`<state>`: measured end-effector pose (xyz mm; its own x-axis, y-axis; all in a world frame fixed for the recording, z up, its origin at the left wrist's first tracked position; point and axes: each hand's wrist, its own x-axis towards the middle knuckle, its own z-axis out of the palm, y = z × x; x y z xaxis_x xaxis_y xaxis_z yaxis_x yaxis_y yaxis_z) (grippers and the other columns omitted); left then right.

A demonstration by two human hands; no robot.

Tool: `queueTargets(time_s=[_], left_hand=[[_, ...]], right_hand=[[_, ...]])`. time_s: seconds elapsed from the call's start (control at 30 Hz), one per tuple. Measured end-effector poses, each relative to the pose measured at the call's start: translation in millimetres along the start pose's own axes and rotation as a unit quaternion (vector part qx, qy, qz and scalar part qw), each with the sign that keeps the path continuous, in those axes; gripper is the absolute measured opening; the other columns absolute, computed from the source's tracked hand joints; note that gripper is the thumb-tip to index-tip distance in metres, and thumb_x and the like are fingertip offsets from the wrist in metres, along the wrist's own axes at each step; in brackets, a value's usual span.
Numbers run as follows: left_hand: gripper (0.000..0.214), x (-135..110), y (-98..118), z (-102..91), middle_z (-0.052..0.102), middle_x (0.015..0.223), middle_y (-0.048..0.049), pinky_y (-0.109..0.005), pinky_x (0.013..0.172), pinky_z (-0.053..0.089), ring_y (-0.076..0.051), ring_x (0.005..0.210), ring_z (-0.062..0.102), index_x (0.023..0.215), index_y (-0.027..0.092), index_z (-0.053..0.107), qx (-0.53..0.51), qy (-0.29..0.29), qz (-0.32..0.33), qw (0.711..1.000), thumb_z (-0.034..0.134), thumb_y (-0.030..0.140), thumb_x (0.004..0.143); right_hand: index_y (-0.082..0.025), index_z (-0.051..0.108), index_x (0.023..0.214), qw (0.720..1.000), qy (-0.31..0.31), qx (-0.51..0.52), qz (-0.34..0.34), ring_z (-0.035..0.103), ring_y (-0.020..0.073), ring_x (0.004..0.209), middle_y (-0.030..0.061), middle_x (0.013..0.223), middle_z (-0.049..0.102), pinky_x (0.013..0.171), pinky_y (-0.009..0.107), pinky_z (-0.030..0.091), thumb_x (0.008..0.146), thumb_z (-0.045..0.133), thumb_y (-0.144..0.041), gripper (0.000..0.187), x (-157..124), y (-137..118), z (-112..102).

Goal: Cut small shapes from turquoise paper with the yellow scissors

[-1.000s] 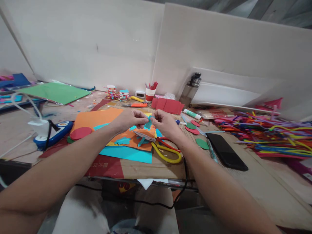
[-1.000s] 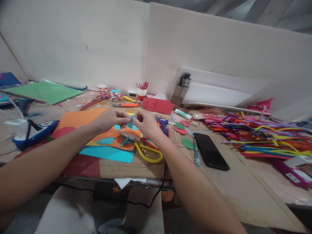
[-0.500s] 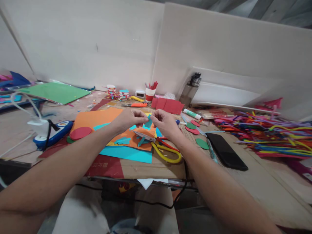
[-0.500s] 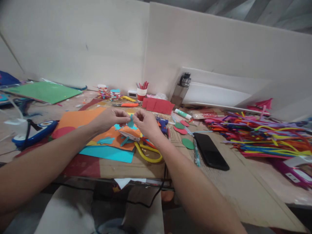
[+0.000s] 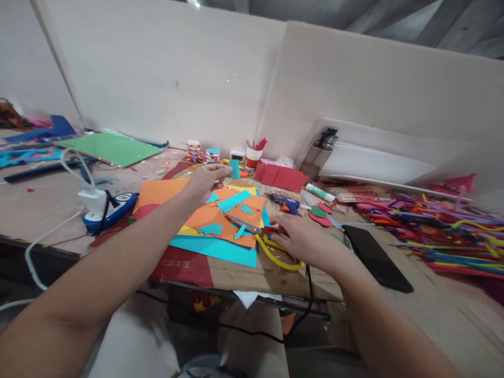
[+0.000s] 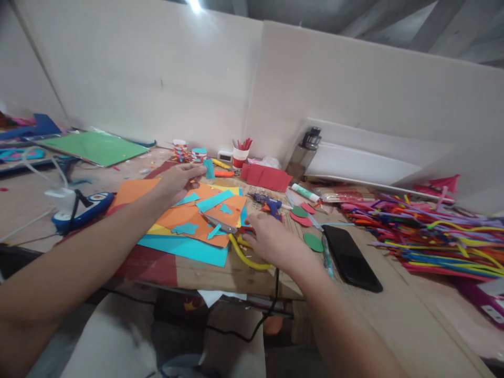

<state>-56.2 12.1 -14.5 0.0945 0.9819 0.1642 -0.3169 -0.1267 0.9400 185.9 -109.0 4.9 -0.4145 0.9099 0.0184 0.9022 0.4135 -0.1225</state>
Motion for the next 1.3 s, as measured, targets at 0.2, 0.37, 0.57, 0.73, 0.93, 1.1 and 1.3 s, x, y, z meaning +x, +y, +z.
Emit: queueTargets(time_s=[0.2,0.37,0.57,0.73,0.93,1.1,1.3], left_hand=[[0.024,6,-2,-5.5,0.051,0.058,0.0023,-0.018,0.043,0.026,-0.003,0.049,0.036,0.066,0.012,0.065,-0.048,0.009,0.014,0.999,0.082,0.025,0.055],[0.022,8,-5,-7.4,0.051,0.059,0.0021,-0.017,0.045,0.029,-0.003,0.049,0.040,0.065,0.012,0.065,-0.040,0.000,0.026,0.999,0.080,0.026,0.060],[0.021,6,-1,-3.6,0.050,0.058,0.0039,-0.018,0.045,0.028,-0.003,0.048,0.040,0.066,0.013,0.063,-0.052,0.013,0.042,0.998,0.078,0.025,0.061],[0.022,0,1,3.1,0.051,0.058,0.0032,-0.018,0.045,0.027,-0.003,0.048,0.040,0.067,0.012,0.062,-0.061,-0.004,0.022,0.998,0.079,0.026,0.060],[0.025,-12,-12,18.9,0.050,0.058,0.0034,-0.017,0.042,0.027,-0.002,0.047,0.040,0.063,0.012,0.059,-0.085,-0.023,-0.043,0.995,0.081,0.025,0.058],[0.024,-24,-21,29.6,0.052,0.059,0.0028,-0.017,0.042,0.028,-0.002,0.048,0.040,0.066,0.012,0.063,-0.072,-0.055,-0.057,0.994,0.080,0.027,0.061],[0.023,-22,-11,30.3,0.050,0.058,0.0044,-0.015,0.042,0.029,-0.002,0.047,0.040,0.064,0.012,0.060,-0.129,-0.033,-0.042,0.990,0.080,0.023,0.061]], right_hand=[[-0.017,0.059,0.120,0.997,-0.056,-0.040,-0.019,0.060,0.0265,0.100,0.0161,0.112,0.062,0.080,0.032,0.042,0.083,0.052,-0.019,0.037,-9,-5,13],[-0.016,0.059,0.117,1.000,-0.028,-0.001,0.008,0.063,0.0232,0.087,0.0150,0.105,0.066,0.071,0.028,0.042,0.076,0.055,-0.015,0.041,-2,-2,23],[-0.021,0.060,0.117,0.988,0.075,0.115,0.067,0.062,0.0194,0.071,0.0065,0.084,0.069,0.060,0.026,0.042,0.076,0.061,-0.024,0.041,-1,14,13],[-0.023,0.057,0.113,0.923,0.165,0.347,0.021,0.061,0.0168,0.070,0.0022,0.083,0.065,0.061,0.028,0.046,0.077,0.059,-0.028,0.037,17,8,4],[-0.027,0.043,0.116,0.805,0.267,0.530,0.004,0.060,0.0139,0.069,0.0009,0.087,0.061,0.064,0.029,0.050,0.077,0.060,-0.040,0.045,61,-20,6],[-0.026,0.045,0.110,0.783,0.283,0.551,0.064,0.044,0.0092,0.049,-0.0076,0.063,0.046,0.046,0.023,0.039,0.074,0.064,-0.047,0.047,79,-19,21],[-0.026,0.046,0.109,0.802,0.226,0.550,0.052,0.050,0.0098,0.058,-0.0054,0.071,0.047,0.052,0.022,0.045,0.079,0.061,-0.053,0.043,67,-16,22]])
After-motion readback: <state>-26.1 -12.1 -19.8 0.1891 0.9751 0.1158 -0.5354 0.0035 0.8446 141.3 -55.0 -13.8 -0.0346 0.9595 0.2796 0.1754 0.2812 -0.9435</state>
